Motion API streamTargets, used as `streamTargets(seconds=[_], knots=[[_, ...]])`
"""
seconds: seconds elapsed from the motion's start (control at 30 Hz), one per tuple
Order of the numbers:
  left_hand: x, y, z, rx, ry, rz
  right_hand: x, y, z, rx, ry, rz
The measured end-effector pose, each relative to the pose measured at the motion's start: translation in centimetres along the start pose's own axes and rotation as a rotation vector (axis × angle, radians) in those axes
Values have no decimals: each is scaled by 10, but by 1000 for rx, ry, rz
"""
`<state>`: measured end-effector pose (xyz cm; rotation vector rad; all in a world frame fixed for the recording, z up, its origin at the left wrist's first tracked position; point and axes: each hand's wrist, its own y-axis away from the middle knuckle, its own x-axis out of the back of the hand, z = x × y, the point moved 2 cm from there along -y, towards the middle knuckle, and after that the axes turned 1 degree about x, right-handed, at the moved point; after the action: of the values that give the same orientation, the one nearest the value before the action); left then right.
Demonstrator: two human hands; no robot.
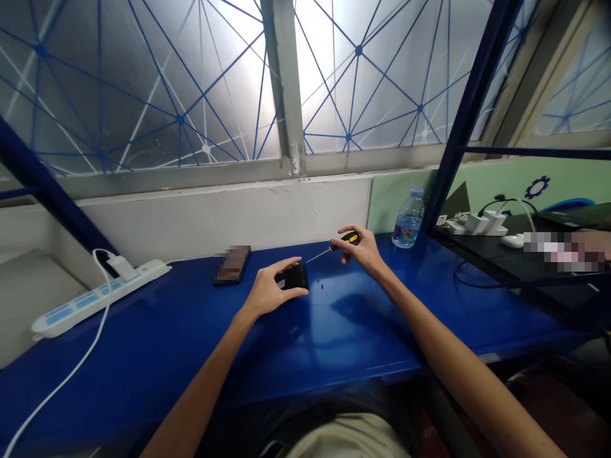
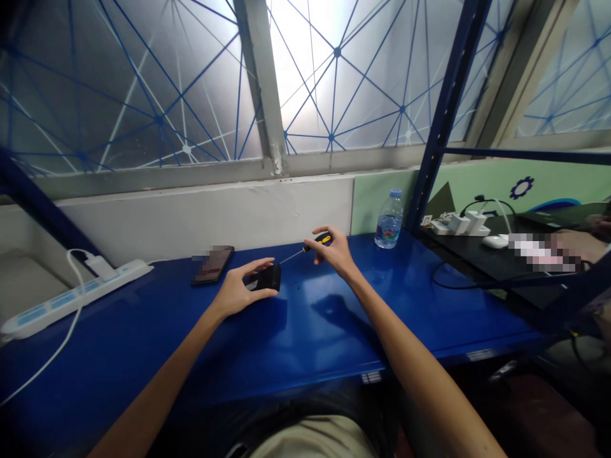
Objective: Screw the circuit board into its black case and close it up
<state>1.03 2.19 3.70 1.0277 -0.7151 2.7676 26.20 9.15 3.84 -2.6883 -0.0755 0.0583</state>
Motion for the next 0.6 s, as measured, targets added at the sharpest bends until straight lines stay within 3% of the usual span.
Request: streamTargets(seconds=[0.13,0.37,0.6], knots=[[-1,0,-2,-8,-37,-18,6,-2,1,-74,96,-137],[-12,1,-8,9,-170,-104,20,-8,29,-299,274,-360],[-9,0,-20,9,-221,-60,19,-3,39,-356,204,-534]])
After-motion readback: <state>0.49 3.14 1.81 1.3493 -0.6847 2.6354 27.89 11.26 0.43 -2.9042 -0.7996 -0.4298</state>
